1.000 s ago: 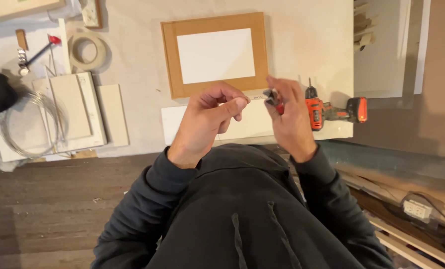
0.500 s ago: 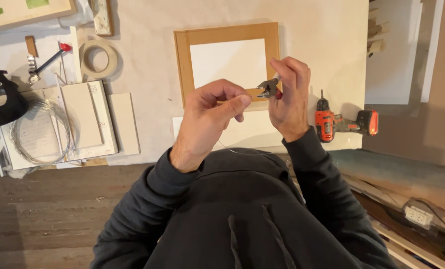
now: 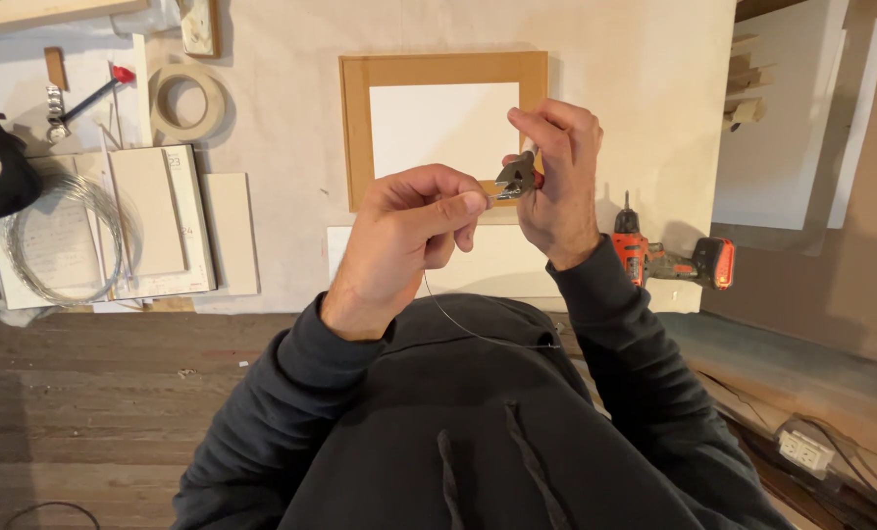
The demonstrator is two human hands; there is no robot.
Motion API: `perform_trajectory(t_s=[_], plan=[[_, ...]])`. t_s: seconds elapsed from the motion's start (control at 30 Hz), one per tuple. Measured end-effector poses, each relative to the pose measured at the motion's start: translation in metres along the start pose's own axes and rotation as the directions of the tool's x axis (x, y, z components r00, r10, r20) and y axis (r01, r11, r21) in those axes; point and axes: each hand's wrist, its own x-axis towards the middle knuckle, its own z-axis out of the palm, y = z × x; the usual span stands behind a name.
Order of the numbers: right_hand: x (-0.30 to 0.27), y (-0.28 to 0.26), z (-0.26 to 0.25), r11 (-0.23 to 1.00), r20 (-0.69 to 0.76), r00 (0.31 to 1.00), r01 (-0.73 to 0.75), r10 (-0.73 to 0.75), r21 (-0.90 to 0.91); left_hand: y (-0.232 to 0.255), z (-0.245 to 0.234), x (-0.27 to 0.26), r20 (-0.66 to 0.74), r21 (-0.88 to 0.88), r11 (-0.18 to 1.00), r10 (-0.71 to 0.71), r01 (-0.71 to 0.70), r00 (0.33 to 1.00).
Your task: The person is framing a piece of artwork using pliers, wire, and an electric drill.
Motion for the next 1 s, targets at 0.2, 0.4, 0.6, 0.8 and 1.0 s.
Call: perform_trajectory(t_s=[0.2, 0.4, 0.6, 0.8, 1.0], plan=[[0.001, -0.003, -0.006, 0.999, 0.014, 0.999, 0.043, -0.043, -0.005, -0.007, 0.001, -0.006, -0.016, -0.035, 0.999, -0.035, 0.035, 0.999], [0.0, -0.004, -0.01, 0.996, 0.003, 0.997, 0.081, -0.081, -0.028, -0.007, 0.004, -0.01, 0.005, -0.037, 0.998, -0.047, 0.047, 0.999], [0.0, -0.004, -0.015, 0.994, 0.0, 0.994, 0.109, -0.109, -0.027, -0.011, 0.007, -0.014, 0.022, -0.042, 0.998, -0.042, 0.043, 0.999], [0.001, -0.003, -0.017, 0.989, 0.012, 0.99, 0.143, -0.143, -0.029, -0.017, 0.008, -0.017, 0.03, -0.05, 0.998, -0.023, 0.025, 0.999], [0.001, -0.004, -0.016, 0.987, 0.001, 0.987, 0.163, -0.163, -0.003, -0.023, 0.012, -0.02, 0.008, -0.038, 0.999, 0.022, -0.022, 1.0]])
